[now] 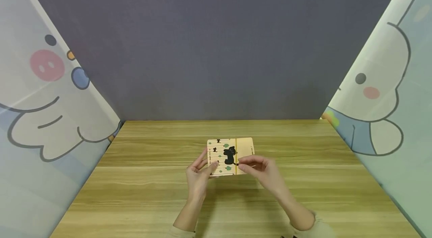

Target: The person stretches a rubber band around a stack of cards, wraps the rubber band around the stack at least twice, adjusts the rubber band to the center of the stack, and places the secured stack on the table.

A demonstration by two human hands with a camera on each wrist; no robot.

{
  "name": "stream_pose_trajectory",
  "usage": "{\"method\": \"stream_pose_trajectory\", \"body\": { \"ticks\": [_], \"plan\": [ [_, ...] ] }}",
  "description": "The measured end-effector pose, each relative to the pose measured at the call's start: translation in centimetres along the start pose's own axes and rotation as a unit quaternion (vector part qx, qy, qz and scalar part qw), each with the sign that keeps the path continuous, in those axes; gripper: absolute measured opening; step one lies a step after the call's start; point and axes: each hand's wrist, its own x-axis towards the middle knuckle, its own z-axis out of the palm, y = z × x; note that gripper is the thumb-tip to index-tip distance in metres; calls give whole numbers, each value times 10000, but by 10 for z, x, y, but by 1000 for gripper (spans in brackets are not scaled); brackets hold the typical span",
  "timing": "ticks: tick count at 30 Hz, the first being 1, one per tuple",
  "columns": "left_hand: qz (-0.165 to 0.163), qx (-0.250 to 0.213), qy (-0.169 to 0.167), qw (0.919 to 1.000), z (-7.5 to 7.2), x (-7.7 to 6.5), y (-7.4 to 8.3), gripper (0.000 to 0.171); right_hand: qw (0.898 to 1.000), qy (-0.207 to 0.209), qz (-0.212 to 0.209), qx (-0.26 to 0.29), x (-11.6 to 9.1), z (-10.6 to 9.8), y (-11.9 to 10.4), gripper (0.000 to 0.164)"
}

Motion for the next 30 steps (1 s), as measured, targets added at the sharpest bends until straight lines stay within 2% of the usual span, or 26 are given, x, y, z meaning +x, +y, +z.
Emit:
{"method": "stream_pose_trajectory", "body": {
  "ticks": [3,4,7,8,9,13,15,16,20,22,24,28,30],
  "plan": [
    [-18,74,44,10000,5,-3,11,54,9991,43,-206,-366,12,-8,-4,21],
    [-145,208,138,9996,11,-6,24,54,9985,47,-294,-463,15,-10,-5,20],
    [-480,225,359,9979,21,-9,43,55,9956,50,-524,-775,27,-17,-4,20],
    [-556,222,386,9975,22,-10,45,55,9946,63,-588,-852,31,-19,-4,19],
    [-439,78,294,9986,17,-8,33,54,9935,89,-634,-938,35,-21,-3,19],
    [-567,122,294,9979,18,-8,33,54,9885,154,-861,-1233,46,-24,-12,16],
    [-309,56,93,9995,6,-5,8,54,9858,166,-948,-1376,51,-26,-14,16],
    [-484,217,202,9984,11,-7,21,55,9839,154,-1004,-1472,54,-27,-12,16],
    [-481,169,166,9986,12,-8,22,55,9795,96,-1024,-1729,68,-32,6,21],
    [-712,230,315,9967,24,-13,48,56,9783,28,-963,-1836,74,-34,14,23],
    [-634,202,253,9975,24,-13,48,56,9792,-80,-880,-1827,76,-33,14,23],
    [-65,44,-91,9999,15,-11,27,54,9815,-344,-768,-1719,76,-29,3,21],
    [1,93,-109,9999,14,-11,26,54,9832,-457,-703,-1620,74,-28,-3,20]
  ]
}}
